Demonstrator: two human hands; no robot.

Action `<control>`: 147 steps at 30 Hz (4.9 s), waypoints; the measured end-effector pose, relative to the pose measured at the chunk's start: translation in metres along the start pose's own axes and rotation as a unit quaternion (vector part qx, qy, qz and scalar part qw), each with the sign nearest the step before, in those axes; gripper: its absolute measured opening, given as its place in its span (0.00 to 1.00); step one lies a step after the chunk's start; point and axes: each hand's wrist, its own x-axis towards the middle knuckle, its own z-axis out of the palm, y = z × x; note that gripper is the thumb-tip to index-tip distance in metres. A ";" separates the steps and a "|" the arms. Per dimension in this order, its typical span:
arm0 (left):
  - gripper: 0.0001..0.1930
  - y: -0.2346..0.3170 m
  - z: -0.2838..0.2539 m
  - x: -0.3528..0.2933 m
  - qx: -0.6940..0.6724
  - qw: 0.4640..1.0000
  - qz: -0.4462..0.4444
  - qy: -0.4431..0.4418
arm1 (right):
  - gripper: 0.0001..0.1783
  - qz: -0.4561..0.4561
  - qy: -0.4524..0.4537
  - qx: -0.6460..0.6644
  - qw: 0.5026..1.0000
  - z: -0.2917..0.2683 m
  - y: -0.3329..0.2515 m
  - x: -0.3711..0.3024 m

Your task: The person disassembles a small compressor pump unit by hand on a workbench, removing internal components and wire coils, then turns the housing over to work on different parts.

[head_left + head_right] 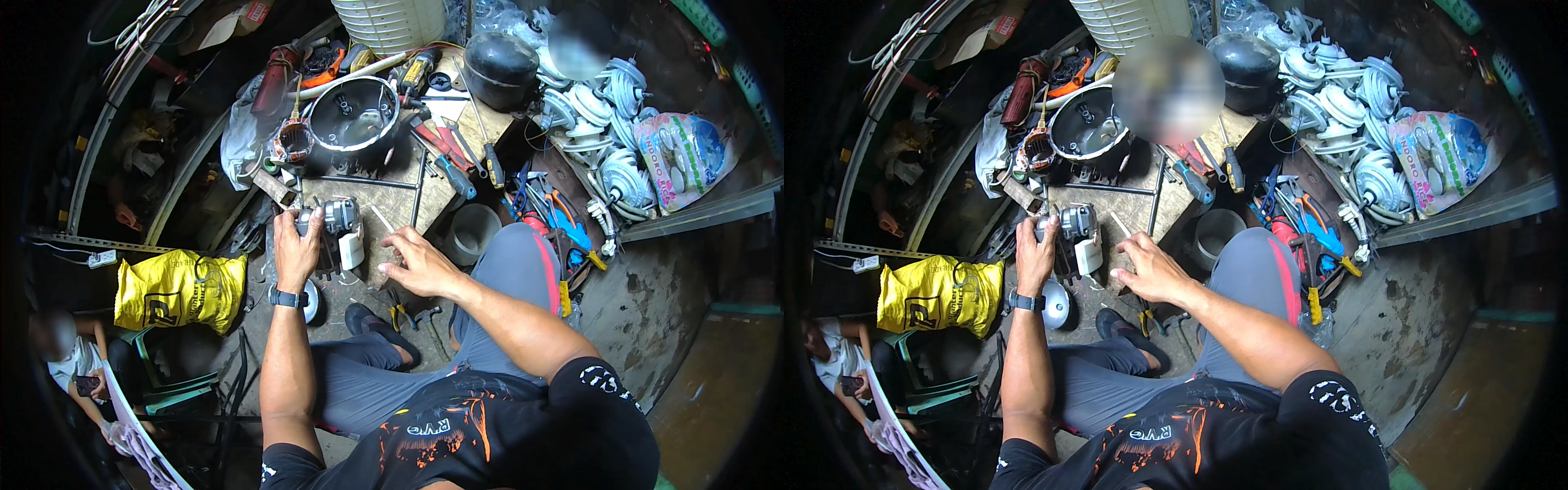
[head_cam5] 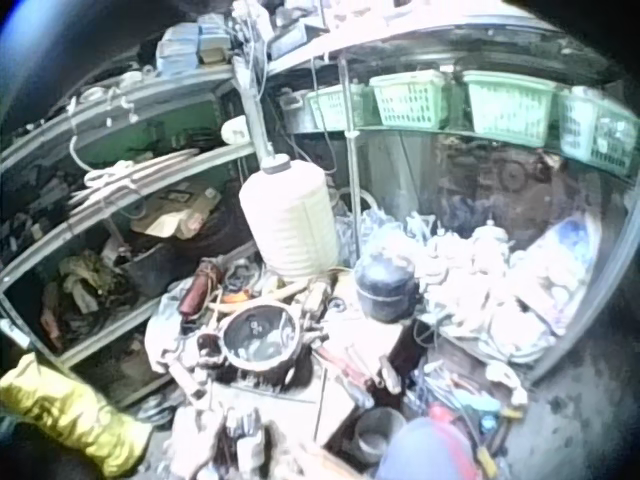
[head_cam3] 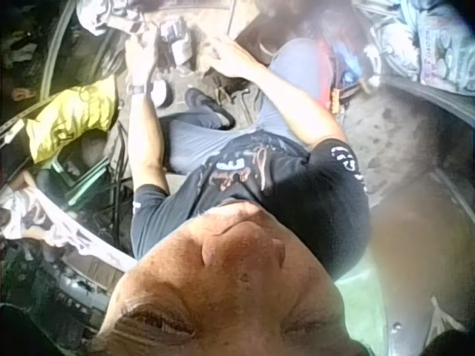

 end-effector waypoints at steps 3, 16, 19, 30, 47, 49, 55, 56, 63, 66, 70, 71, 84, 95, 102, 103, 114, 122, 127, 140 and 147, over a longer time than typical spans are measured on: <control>0.35 0.007 -0.003 -0.003 0.006 1.000 0.028 0.012 | 0.28 -0.001 -0.005 -0.007 1.000 0.003 -0.001 -0.001; 0.33 0.005 -0.011 -0.010 -0.014 0.998 0.061 -0.025 | 0.27 -0.033 -0.018 -0.018 0.999 0.001 -0.029 0.000; 0.32 0.006 -0.016 -0.007 -0.005 0.997 0.057 -0.042 | 0.28 -0.058 -0.014 0.003 0.998 0.004 -0.031 0.000; 0.30 0.016 -0.021 0.017 -0.005 0.995 0.042 -0.093 | 0.21 0.045 0.000 0.087 0.995 0.007 -0.011 0.032; 0.31 -0.006 -0.019 -0.017 0.020 0.991 0.125 -0.036 | 0.22 -0.050 0.059 0.022 0.997 0.018 -0.038 -0.054; 0.32 -0.006 -0.013 -0.013 0.010 0.991 0.132 -0.017 | 0.21 -0.056 0.051 0.000 0.997 0.025 -0.034 -0.056; 0.34 -0.011 -0.003 -0.016 -0.003 0.992 0.124 0.015 | 0.22 -0.055 0.036 -0.023 0.998 0.025 -0.040 -0.065; 0.35 -0.014 0.001 -0.013 0.001 0.991 0.130 0.022 | 0.22 -0.045 0.038 -0.029 0.998 0.024 -0.041 -0.067; 0.42 0.003 -0.007 -0.011 -0.001 0.998 0.054 -0.019 | 0.24 -0.050 -0.072 -0.145 0.986 -0.010 -0.080 -0.094; 0.42 -0.001 -0.006 -0.012 0.004 0.998 0.055 -0.015 | 0.24 -0.085 -0.109 -0.174 0.975 -0.014 -0.086 -0.098; 0.42 0.001 -0.007 -0.014 0.010 0.998 0.065 -0.020 | 0.22 -0.087 -0.097 -0.148 0.980 -0.014 -0.060 -0.097; 0.42 0.002 -0.006 -0.015 0.013 0.998 0.065 -0.020 | 0.22 -0.062 -0.098 -0.176 0.978 -0.013 -0.054 -0.097; 0.39 0.001 -0.014 -0.016 -0.005 0.998 0.054 -0.039 | 0.16 0.003 0.142 -0.255 0.956 -0.202 -0.058 -0.115; 0.43 -0.001 -0.029 -0.006 -0.006 0.995 0.041 -0.090 | 0.21 -0.076 0.033 -0.317 0.945 -0.168 -0.122 -0.052; 0.42 0.001 -0.016 -0.012 -0.033 0.995 0.080 -0.053 | 0.20 -0.057 -0.087 -0.294 0.950 -0.100 -0.077 -0.019; 0.42 -0.001 -0.015 -0.014 -0.034 0.996 0.074 -0.037 | 0.20 -0.056 -0.151 -0.292 0.943 -0.097 -0.067 -0.016; 0.51 0.018 -0.007 -0.016 -0.013 0.999 0.049 0.002 | 0.25 -0.032 -0.207 -0.279 0.937 -0.089 -0.069 -0.010; 0.50 0.017 -0.008 -0.016 -0.018 0.999 0.045 0.002 | 0.23 -0.054 -0.202 -0.287 0.935 -0.087 -0.061 -0.009; 0.50 0.016 -0.007 -0.018 -0.025 0.998 0.053 -0.003 | 0.21 -0.067 -0.199 -0.284 0.935 -0.083 -0.059 -0.009; 0.44 -0.006 -0.007 -0.011 -0.083 0.995 0.051 -0.002 | 0.22 -0.093 -0.208 -0.301 0.926 -0.088 -0.061 0.001; 0.37 -0.041 -0.131 -0.046 -0.215 0.968 -0.011 0.126 | 0.25 -0.051 -0.179 -0.266 0.946 -0.098 -0.079 -0.008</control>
